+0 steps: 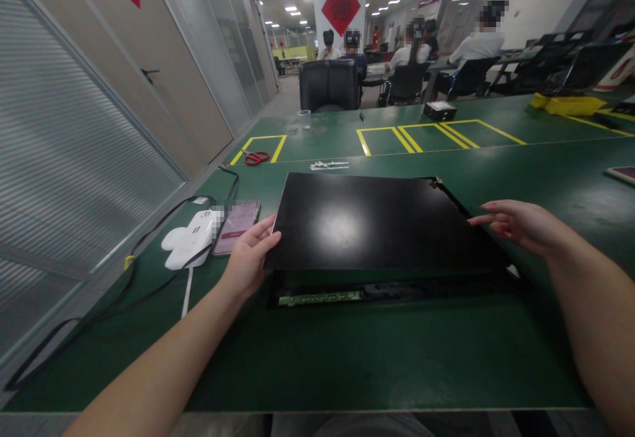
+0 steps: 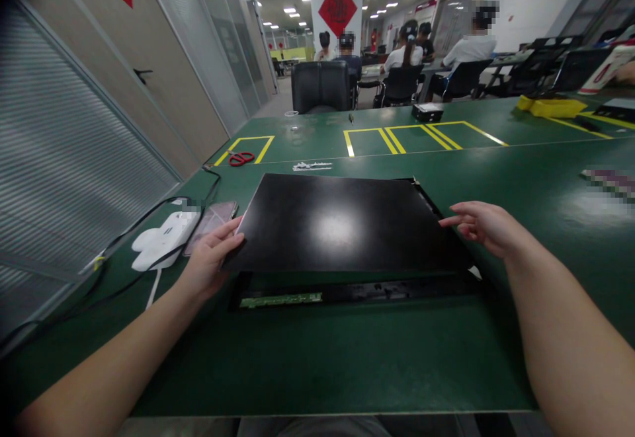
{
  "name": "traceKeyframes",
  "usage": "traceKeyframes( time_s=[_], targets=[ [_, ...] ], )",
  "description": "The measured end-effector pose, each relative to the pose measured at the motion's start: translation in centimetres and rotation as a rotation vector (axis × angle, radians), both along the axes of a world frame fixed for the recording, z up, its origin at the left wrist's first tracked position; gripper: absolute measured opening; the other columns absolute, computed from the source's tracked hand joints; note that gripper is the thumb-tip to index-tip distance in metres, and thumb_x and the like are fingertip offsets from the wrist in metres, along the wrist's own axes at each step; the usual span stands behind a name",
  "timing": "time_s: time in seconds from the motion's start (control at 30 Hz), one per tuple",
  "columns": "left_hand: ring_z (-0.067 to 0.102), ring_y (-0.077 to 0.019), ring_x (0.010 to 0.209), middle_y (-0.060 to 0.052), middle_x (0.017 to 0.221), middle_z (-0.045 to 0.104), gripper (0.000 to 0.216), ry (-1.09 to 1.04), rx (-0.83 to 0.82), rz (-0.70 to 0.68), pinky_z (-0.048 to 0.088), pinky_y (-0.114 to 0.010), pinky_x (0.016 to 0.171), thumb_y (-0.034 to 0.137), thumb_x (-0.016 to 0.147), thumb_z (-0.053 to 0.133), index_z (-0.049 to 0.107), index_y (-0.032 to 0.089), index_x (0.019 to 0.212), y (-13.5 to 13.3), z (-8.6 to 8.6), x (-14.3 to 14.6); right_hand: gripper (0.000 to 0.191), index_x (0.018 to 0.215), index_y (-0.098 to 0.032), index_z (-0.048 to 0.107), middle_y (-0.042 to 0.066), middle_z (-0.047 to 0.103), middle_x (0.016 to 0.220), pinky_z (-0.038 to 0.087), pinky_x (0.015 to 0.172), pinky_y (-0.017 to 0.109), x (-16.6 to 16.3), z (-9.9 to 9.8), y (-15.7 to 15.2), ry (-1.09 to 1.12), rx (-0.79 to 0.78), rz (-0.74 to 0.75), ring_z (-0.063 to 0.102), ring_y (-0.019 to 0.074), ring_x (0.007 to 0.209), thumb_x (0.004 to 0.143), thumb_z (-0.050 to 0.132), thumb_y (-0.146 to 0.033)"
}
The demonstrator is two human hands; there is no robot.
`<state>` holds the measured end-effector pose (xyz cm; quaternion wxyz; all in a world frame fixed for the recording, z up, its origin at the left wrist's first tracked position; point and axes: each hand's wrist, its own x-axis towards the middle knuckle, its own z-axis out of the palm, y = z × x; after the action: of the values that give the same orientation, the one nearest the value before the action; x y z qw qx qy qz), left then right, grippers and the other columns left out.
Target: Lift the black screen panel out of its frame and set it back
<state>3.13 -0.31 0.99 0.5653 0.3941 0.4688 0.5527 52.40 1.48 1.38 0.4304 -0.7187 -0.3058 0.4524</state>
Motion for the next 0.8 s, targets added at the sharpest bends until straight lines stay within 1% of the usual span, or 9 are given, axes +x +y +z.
traceKeyframes(
  time_s=[0.13,0.23,0.33,0.5,0.67,0.8],
  targets=[
    [0.076,-0.0305,0.102,-0.01,0.102,0.083,0.057,0.0,0.016,-0.017,0.062,-0.033,0.078,0.028,0.058,0.096,0.075,0.017,0.111,0.2,-0.7,0.1,0.009,0.085,-0.02,0.055,0.019,0.078,0.09,0.038,0.039,0.02,0.2,-0.1,0.2,-0.045,-0.013,0.015,0.046,0.0087,0.046,0.085,0.064,-0.018],
    [0.076,-0.0304,0.102,-0.01,0.101,0.083,0.059,-0.012,0.01,-0.026,0.062,-0.033,0.082,0.029,0.056,0.098,0.077,0.017,0.11,0.3,-1.2,0.2,0.01,0.084,-0.02,0.054,0.017,0.078,0.087,0.039,0.039,0.019,-0.2,0.1,0.1,-0.072,-0.018,-0.017,0.047,0.0091,0.047,0.085,0.063,-0.016],
    [0.077,-0.0298,0.101,-0.01,0.101,0.083,0.059,-0.012,-0.011,-0.042,0.062,-0.033,0.082,0.029,0.055,0.099,0.077,0.016,0.108,0.4,-1.5,0.2,0.011,0.081,-0.02,0.053,0.014,0.078,0.081,0.039,0.039,0.018,-0.9,0.4,-0.2,-0.119,-0.006,-0.044,0.046,0.0081,0.046,0.085,0.061,-0.015],
    [0.078,-0.0275,0.099,-0.009,0.101,0.083,0.061,-0.007,-0.02,-0.077,0.062,-0.031,0.08,0.028,0.057,0.099,0.076,0.015,0.111,0.6,-1.9,0.1,0.007,0.08,-0.019,0.058,0.012,0.077,0.079,0.035,0.037,0.019,-1.6,0.4,-0.3,-0.23,0.016,-0.023,0.045,0.0075,0.043,0.084,0.062,-0.015],
    [0.078,-0.0271,0.099,-0.01,0.1,0.083,0.062,-0.001,-0.031,-0.082,0.061,-0.031,0.082,0.026,0.057,0.098,0.074,0.013,0.113,0.7,-2.1,-0.1,0.006,0.081,-0.02,0.062,0.011,0.077,0.081,0.038,0.038,0.021,-1.7,0.0,-0.3,-0.368,0.015,0.014,0.046,0.0087,0.044,0.078,0.067,-0.022],
    [0.078,-0.0279,0.098,-0.011,0.1,0.083,0.059,0.011,-0.021,-0.087,0.061,-0.034,0.085,0.025,0.059,0.096,0.074,0.013,0.113,0.7,-2.2,-0.2,0.008,0.081,-0.02,0.064,0.01,0.078,0.086,0.041,0.041,0.023,-1.8,0.2,-0.4,-0.482,-0.014,0.045,0.05,0.0097,0.045,0.079,0.066,-0.027]
  ],
)
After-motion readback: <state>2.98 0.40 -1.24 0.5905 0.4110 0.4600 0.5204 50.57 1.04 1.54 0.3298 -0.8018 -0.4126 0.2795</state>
